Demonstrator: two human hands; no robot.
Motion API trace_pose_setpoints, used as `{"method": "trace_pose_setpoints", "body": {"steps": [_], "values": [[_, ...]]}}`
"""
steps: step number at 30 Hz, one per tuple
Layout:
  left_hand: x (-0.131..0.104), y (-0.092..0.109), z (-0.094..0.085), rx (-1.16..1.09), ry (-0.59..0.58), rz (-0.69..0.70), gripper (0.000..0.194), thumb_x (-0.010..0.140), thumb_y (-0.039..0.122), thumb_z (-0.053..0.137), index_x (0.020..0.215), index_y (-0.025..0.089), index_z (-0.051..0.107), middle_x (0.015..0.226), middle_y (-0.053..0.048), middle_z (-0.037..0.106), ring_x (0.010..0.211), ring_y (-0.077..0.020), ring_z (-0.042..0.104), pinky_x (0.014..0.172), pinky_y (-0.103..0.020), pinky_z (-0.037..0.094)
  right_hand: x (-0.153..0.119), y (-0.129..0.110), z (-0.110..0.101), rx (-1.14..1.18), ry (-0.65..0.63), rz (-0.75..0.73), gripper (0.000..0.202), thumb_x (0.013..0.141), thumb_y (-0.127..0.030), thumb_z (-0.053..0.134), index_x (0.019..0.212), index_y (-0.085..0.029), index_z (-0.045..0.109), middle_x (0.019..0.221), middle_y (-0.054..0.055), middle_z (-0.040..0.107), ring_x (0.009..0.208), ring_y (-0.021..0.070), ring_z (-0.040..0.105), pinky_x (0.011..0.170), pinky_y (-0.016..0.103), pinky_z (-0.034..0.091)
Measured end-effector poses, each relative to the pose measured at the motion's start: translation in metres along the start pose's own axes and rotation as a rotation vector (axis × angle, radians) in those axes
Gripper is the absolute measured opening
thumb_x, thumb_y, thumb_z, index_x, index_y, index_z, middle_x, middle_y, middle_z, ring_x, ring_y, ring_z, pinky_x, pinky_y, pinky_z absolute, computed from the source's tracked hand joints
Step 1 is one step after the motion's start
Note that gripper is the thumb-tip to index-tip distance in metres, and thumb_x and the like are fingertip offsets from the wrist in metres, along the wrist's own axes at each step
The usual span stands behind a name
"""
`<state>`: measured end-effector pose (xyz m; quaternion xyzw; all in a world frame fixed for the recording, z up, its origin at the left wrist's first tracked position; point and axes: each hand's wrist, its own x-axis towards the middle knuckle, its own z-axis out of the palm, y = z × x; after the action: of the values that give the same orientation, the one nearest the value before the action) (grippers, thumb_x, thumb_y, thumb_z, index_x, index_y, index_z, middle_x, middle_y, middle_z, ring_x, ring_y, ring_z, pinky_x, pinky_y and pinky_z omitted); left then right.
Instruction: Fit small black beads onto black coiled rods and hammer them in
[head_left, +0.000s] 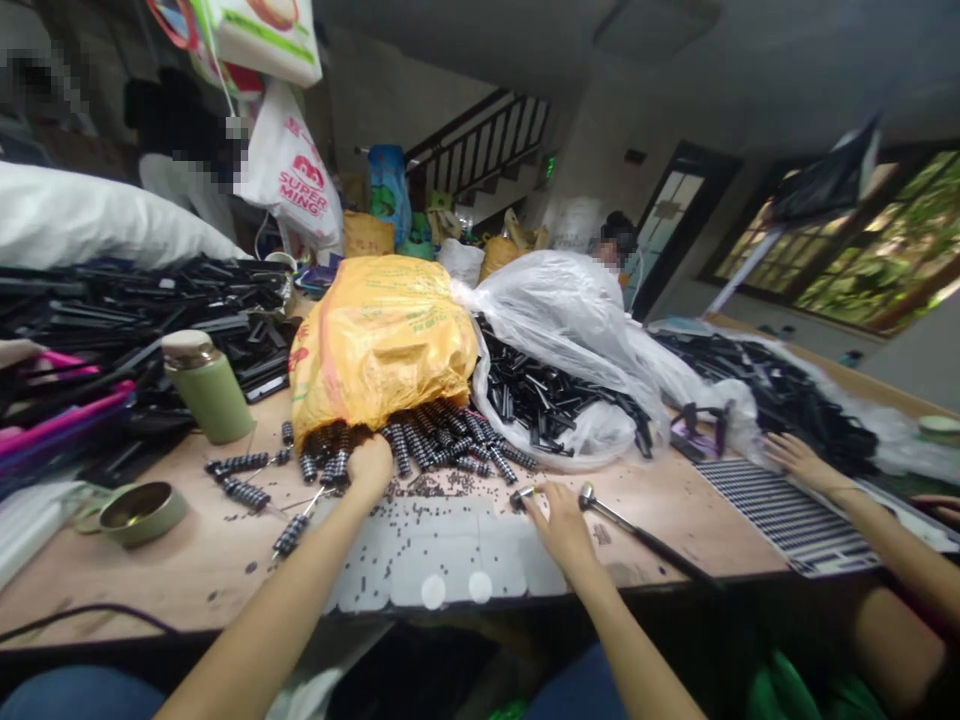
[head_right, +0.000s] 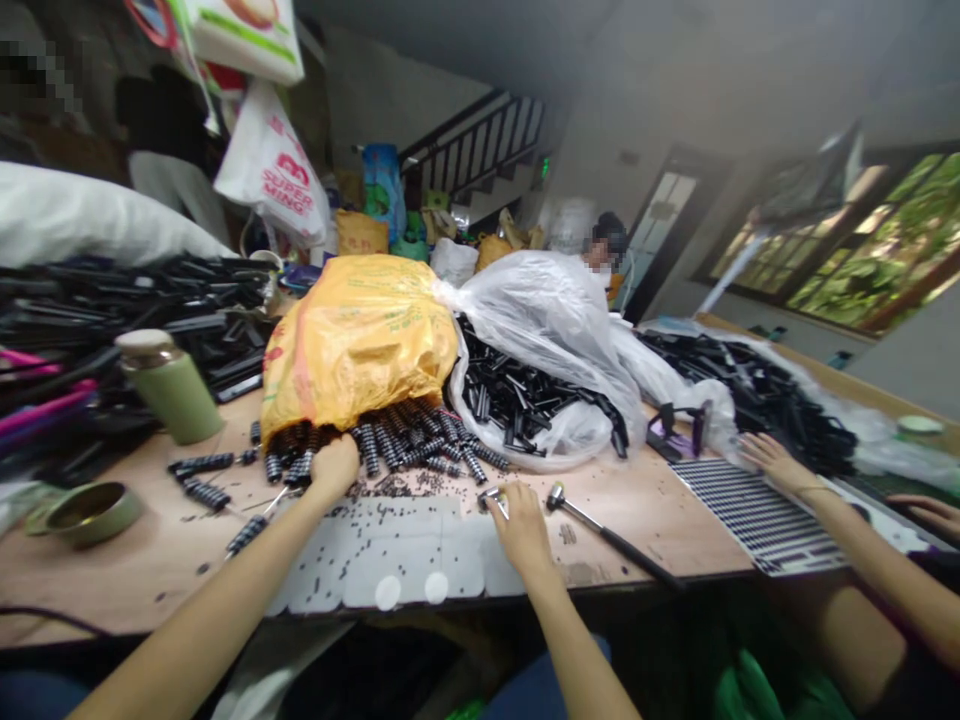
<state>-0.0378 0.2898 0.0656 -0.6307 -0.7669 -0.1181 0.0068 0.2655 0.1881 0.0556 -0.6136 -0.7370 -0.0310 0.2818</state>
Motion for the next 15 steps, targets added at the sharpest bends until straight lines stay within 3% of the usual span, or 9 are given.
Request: {"method": "trace_pose_setpoints", "body": {"steps": [4,6,9,12,15], "values": [[-0.019,-0.002,-0.009,-0.012,0.025,0.097,0.027,0.081,0.019,0.039,0.101,0.006,0.052,0.087,-0.017,0.063,0.078,-0.0262,0.064,0.065,-0.033,0.048,0.065,0.009,0.009,0.011,-0.011,0.130,0.019,0.086,-0.025,0.041,0.093,-0.014,0.054,0.095,0.011,0.056,0.095,0.0222,0.049,0.085,0.034,0.038],[-0.037,-0.004,-0.011,-0.108,0.126,0.180,0.031,0.084,0.024,0.037,0.110,0.010,0.046,0.095,-0.015,0.062,0.081,-0.0241,0.063,0.067,-0.032,0.048,0.099,0.015,0.017,0.019,-0.005,0.172,0.018,0.085,-0.021,0.041,0.093,-0.013,0.055,0.096,0.012,0.057,0.096,0.0226,0.048,0.086,0.034,0.036],[-0.074,-0.004,0.000,-0.341,0.273,0.412,0.029,0.084,0.026,0.038,0.111,0.015,0.043,0.095,-0.011,0.062,0.079,-0.0211,0.063,0.069,-0.031,0.049,0.139,0.018,0.032,0.076,-0.030,0.189,0.014,0.080,-0.016,0.047,0.089,-0.014,0.058,0.095,0.012,0.059,0.097,0.0220,0.049,0.086,0.032,0.036],[-0.106,-0.001,0.016,-0.542,0.281,0.615,0.027,0.084,0.021,0.037,0.110,0.020,0.042,0.102,-0.009,0.061,0.086,-0.0195,0.062,0.073,-0.032,0.050,0.157,0.012,0.041,0.176,-0.071,0.197,0.012,0.074,-0.010,0.052,0.079,-0.015,0.061,0.089,0.010,0.063,0.093,0.0203,0.053,0.082,0.029,0.038],[-0.118,0.006,0.017,-0.777,0.215,0.515,0.030,0.081,0.023,0.042,0.111,0.020,0.043,0.107,-0.010,0.058,0.096,-0.0209,0.059,0.080,-0.035,0.048,0.145,-0.003,0.038,0.302,-0.068,0.183,0.013,0.074,-0.010,0.050,0.077,-0.014,0.062,0.087,0.008,0.065,0.088,0.0181,0.057,0.081,0.029,0.041]]}}
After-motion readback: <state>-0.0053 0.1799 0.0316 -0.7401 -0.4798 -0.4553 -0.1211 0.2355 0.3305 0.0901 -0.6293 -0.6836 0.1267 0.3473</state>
